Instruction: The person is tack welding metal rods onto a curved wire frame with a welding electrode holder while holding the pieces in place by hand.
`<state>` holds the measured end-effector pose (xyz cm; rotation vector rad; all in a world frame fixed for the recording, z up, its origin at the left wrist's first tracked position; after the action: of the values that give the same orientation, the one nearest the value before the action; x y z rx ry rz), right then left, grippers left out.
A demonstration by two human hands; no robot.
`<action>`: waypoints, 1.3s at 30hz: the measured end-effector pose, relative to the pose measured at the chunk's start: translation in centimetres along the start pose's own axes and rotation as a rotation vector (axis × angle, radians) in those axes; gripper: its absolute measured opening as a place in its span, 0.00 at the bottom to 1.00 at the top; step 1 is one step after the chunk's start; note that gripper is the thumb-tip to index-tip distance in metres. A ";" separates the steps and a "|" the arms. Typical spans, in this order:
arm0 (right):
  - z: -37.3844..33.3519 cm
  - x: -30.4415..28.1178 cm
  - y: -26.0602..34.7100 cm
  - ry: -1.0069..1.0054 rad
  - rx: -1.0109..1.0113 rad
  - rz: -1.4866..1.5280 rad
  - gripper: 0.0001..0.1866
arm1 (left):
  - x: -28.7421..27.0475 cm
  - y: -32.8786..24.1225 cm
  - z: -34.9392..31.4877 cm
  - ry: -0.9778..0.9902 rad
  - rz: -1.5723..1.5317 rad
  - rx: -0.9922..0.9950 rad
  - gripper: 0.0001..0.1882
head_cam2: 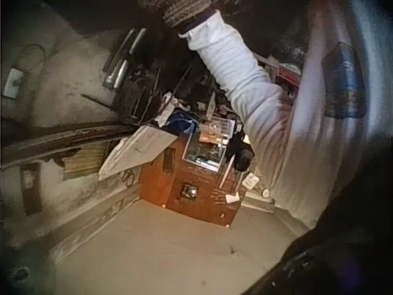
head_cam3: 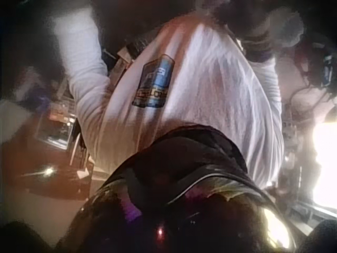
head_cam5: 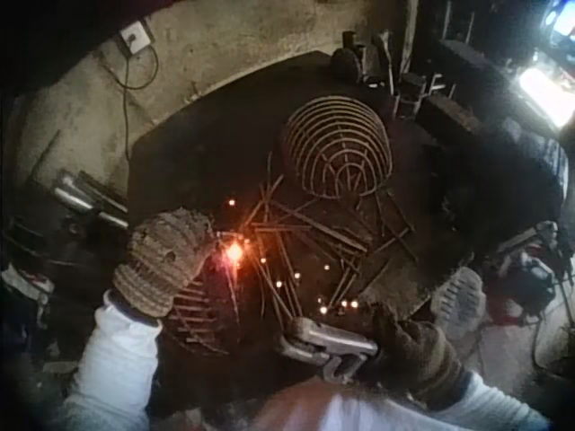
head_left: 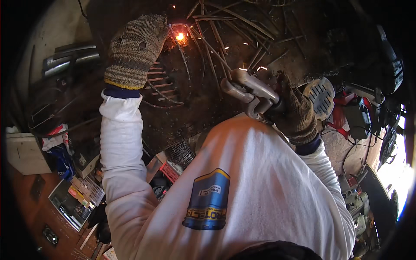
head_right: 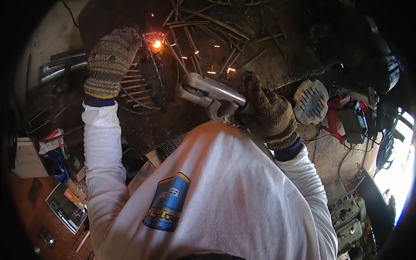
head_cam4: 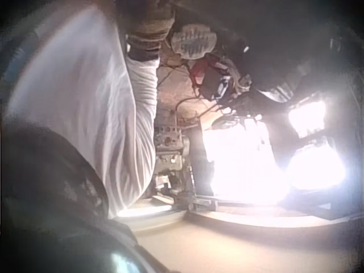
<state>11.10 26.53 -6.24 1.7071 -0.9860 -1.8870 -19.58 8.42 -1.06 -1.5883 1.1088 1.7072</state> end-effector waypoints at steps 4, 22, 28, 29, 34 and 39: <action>-0.3 -0.6 -0.1 -0.119 -0.090 -0.036 0.49 | -1.2 -0.7 0.2 0.065 -0.032 -0.105 0.18; -0.1 0.1 -4.8 -0.383 0.164 0.339 0.32 | -0.9 0.8 -0.5 -0.068 -0.132 -0.071 0.18; -0.1 -0.1 -4.9 -0.374 0.212 0.317 0.31 | -1.1 0.2 -0.2 0.036 -0.171 -0.139 0.19; 0.0 -0.2 -4.9 -0.375 0.212 0.318 0.31 | -1.2 0.1 -0.2 0.033 -0.143 -0.136 0.19; 0.8 -0.5 -5.1 -0.342 0.203 0.423 0.37 | -0.7 0.6 -0.4 -0.044 -0.136 -0.073 0.19; 1.2 -0.6 -5.5 -0.359 0.237 0.565 0.35 | -1.2 0.2 -0.2 0.004 -0.042 -0.080 0.18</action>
<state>10.83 30.84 -9.84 1.0397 -1.6798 -1.7577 -19.53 8.32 0.13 -1.6528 1.0140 1.7405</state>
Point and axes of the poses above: each hand's wrist, its own z-axis towards the middle knuckle, its own x-axis out of the palm, y = z × x, the point moved 4 cm from there along z, towards the middle knuckle
